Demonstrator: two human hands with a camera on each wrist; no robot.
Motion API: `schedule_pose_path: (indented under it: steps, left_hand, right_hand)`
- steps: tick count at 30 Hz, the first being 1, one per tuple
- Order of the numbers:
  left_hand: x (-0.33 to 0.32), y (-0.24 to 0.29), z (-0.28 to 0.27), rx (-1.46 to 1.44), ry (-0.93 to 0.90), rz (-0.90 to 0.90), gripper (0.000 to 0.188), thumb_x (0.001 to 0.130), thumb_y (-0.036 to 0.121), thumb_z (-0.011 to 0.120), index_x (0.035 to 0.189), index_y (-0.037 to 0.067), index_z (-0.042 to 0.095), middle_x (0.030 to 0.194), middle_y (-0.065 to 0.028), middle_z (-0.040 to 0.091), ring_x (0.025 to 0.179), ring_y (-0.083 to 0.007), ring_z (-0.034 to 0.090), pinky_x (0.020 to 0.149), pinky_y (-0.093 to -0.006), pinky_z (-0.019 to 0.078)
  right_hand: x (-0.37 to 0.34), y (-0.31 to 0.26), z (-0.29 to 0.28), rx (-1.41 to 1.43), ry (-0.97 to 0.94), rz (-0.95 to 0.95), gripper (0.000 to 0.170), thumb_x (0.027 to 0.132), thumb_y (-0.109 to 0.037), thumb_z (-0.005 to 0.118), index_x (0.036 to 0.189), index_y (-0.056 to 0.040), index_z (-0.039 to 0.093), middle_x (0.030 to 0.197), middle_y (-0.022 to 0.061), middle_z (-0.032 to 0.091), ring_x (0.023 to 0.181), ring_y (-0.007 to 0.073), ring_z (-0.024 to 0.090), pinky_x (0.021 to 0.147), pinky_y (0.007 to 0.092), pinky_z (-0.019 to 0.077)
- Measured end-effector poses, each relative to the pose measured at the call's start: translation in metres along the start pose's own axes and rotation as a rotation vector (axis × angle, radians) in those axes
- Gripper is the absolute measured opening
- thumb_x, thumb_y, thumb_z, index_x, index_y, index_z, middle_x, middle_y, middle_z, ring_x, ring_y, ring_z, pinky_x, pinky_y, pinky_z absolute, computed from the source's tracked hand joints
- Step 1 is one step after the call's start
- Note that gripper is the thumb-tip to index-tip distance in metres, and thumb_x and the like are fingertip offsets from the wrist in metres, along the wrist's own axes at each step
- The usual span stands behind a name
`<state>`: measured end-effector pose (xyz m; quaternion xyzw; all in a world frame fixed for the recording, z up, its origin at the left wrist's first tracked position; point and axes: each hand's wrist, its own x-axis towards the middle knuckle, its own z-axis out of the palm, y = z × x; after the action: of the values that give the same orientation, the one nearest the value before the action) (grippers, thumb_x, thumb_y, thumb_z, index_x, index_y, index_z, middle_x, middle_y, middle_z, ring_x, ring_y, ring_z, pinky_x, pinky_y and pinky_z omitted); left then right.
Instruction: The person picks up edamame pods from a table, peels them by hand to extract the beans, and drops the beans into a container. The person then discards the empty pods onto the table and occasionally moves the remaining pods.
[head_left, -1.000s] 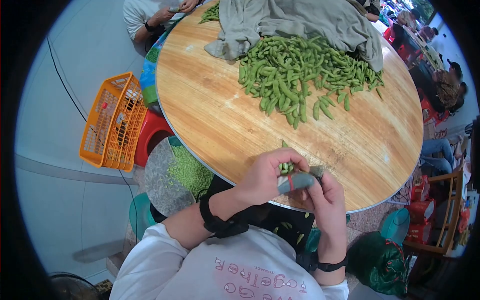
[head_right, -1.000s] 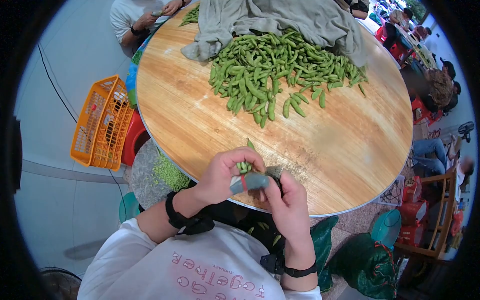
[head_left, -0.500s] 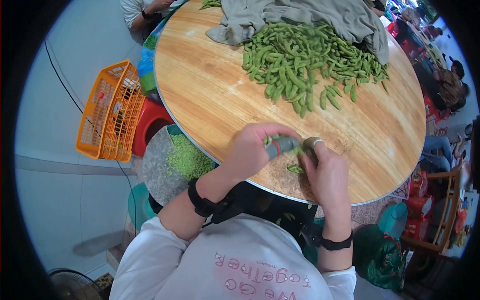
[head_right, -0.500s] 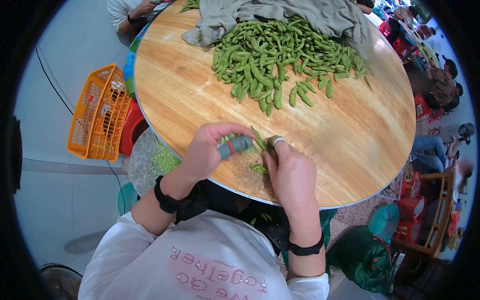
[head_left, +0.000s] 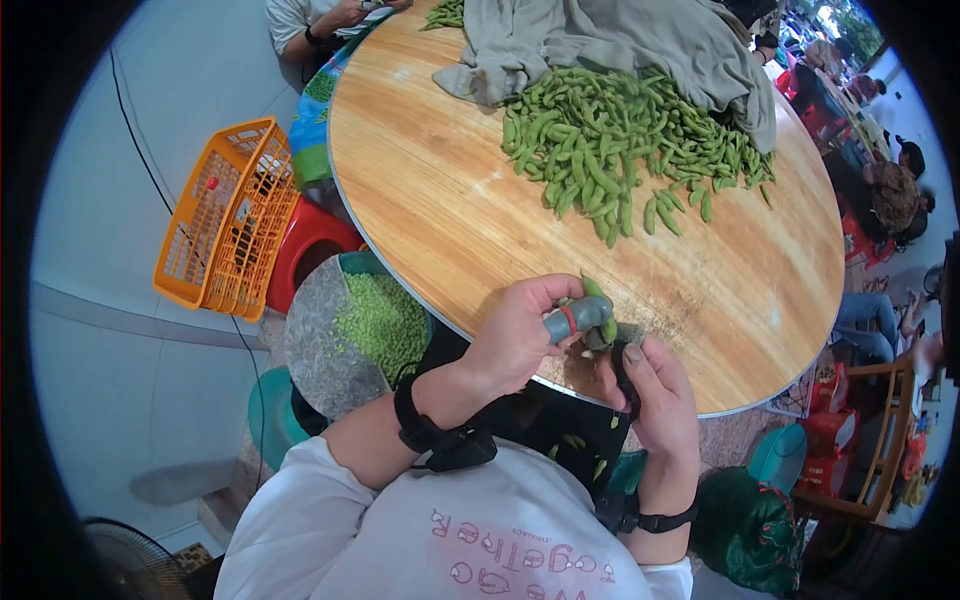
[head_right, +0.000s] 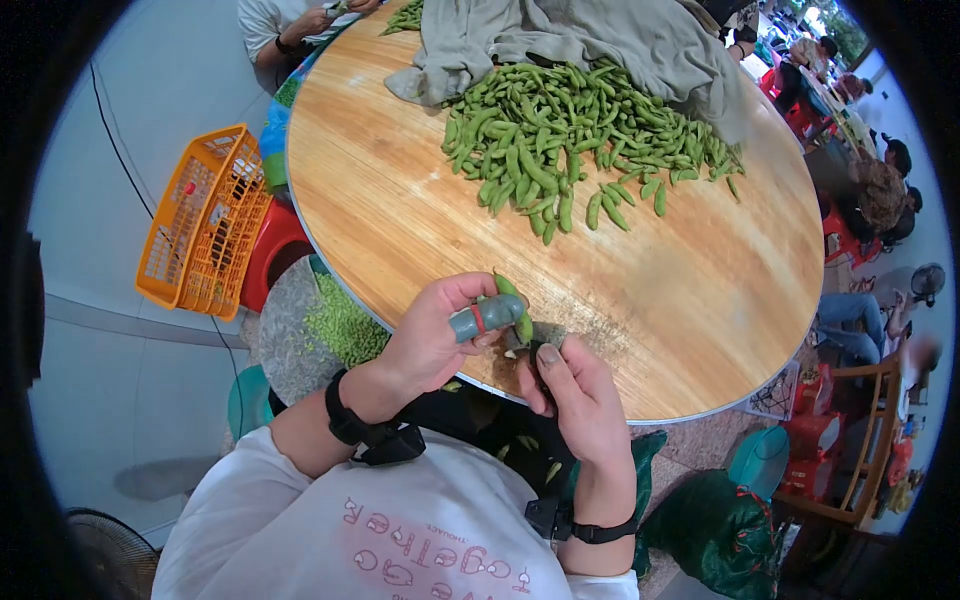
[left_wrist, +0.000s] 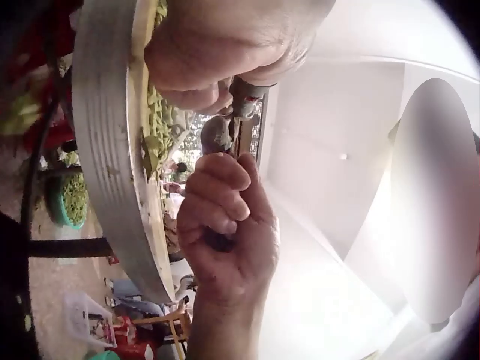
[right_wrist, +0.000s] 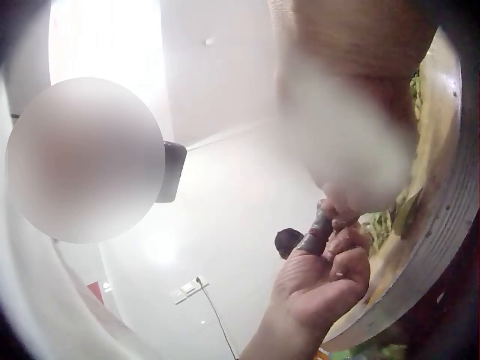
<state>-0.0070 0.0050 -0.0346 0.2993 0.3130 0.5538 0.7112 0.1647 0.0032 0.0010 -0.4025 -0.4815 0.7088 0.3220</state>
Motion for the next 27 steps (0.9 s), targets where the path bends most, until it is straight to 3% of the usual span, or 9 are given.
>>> schedule_pose_path:
  steps: [6, 11, 14, 16, 18, 20, 21, 23, 27]
  left_hand:
    - [-0.004, 0.009, 0.009, 0.151, 0.026, 0.046, 0.008, 0.085, 0.010, 0.058, 0.090, 0.003, 0.059, 0.075, 0.0008, 0.057, 0.060, -0.0008, 0.045, 0.052, -0.0149, 0.0325]
    - [-0.002, 0.003, 0.010, 0.244, 0.029, 0.110, 0.010, 0.084, 0.011, 0.060, 0.089, 0.003, 0.059, 0.077, 0.0003, 0.057, 0.060, -0.0011, 0.045, 0.051, -0.0165, 0.0316]
    - [0.000, 0.008, 0.008, 0.278, -0.191, 0.102, 0.013, 0.083, 0.012, 0.060, 0.090, 0.001, 0.058, 0.078, 0.0006, 0.055, 0.059, -0.0018, 0.044, 0.050, -0.0167, 0.0308]
    - [0.001, 0.011, -0.002, -0.102, -0.375, -0.177, 0.014, 0.082, 0.013, 0.058, 0.090, 0.001, 0.057, 0.078, 0.0012, 0.053, 0.058, -0.0022, 0.043, 0.051, -0.0161, 0.0312]
    - [0.002, 0.013, 0.000, -0.174, -0.414, -0.226, 0.014, 0.083, 0.014, 0.056, 0.091, 0.002, 0.056, 0.077, 0.0016, 0.051, 0.057, -0.0023, 0.042, 0.050, -0.0158, 0.0299]
    - [0.000, 0.011, 0.010, -0.036, -0.170, -0.242, 0.012, 0.083, 0.011, 0.057, 0.092, 0.002, 0.055, 0.079, 0.0016, 0.052, 0.059, -0.0024, 0.045, 0.052, -0.0148, 0.0333]
    - [0.004, 0.006, 0.016, 0.219, -0.174, 0.020, 0.013, 0.082, 0.008, 0.061, 0.092, 0.003, 0.055, 0.078, 0.0017, 0.054, 0.063, -0.0044, 0.049, 0.057, -0.0173, 0.0404]
    - [0.005, 0.005, 0.018, 0.338, -0.105, 0.003, 0.015, 0.080, 0.006, 0.062, 0.092, 0.003, 0.055, 0.078, 0.0019, 0.054, 0.066, -0.0052, 0.051, 0.061, -0.0191, 0.0426]
    - [0.007, 0.021, 0.022, 0.656, -0.058, -0.015, 0.020, 0.077, 0.002, 0.065, 0.095, 0.003, 0.056, 0.080, 0.0011, 0.058, 0.075, -0.0050, 0.054, 0.068, -0.0213, 0.0452]
  right_hand:
    - [-0.001, 0.000, -0.001, 0.255, -0.080, 0.035, 0.022, 0.094, -0.018, 0.041, 0.082, -0.0020, 0.048, 0.061, 0.0008, 0.046, 0.050, 0.0059, 0.037, 0.047, 0.0193, 0.0303]
    - [-0.001, 0.001, 0.000, 0.225, -0.029, 0.032, 0.018, 0.093, -0.015, 0.042, 0.084, -0.0015, 0.050, 0.061, 0.0007, 0.047, 0.050, 0.0052, 0.038, 0.046, 0.0184, 0.0298]
    - [-0.003, 0.003, -0.001, 0.185, 0.005, 0.028, 0.014, 0.092, -0.012, 0.044, 0.087, -0.0014, 0.051, 0.061, 0.0005, 0.048, 0.049, 0.0046, 0.038, 0.044, 0.0172, 0.0283]
    - [-0.007, 0.000, 0.001, 0.371, -0.054, 0.154, 0.014, 0.092, -0.012, 0.044, 0.088, -0.0014, 0.051, 0.061, -0.0002, 0.048, 0.048, 0.0046, 0.037, 0.043, 0.0168, 0.0272]
    - [-0.006, 0.000, -0.001, 0.418, -0.081, 0.192, 0.014, 0.092, -0.013, 0.044, 0.089, -0.0014, 0.051, 0.061, -0.0004, 0.047, 0.046, 0.0047, 0.036, 0.041, 0.0169, 0.0265]
    - [-0.002, 0.002, -0.001, 0.351, -0.014, 0.119, 0.012, 0.091, -0.012, 0.047, 0.087, -0.0015, 0.052, 0.063, -0.0006, 0.049, 0.048, 0.0039, 0.038, 0.043, 0.0168, 0.0280]
    - [-0.001, 0.004, 0.001, 0.345, -0.016, 0.115, 0.012, 0.091, -0.012, 0.047, 0.087, -0.0015, 0.052, 0.063, -0.0006, 0.049, 0.048, 0.0039, 0.038, 0.043, 0.0168, 0.0280]
    - [0.000, 0.008, 0.003, -0.234, 0.231, -0.087, 0.011, 0.090, -0.009, 0.049, 0.084, -0.0016, 0.054, 0.064, -0.0014, 0.051, 0.051, 0.0030, 0.041, 0.045, 0.0161, 0.0295]
    - [0.005, 0.002, -0.004, -0.034, 0.187, -0.007, 0.011, 0.090, -0.009, 0.049, 0.083, -0.0014, 0.054, 0.062, -0.0014, 0.051, 0.049, 0.0032, 0.040, 0.044, 0.0171, 0.0304]
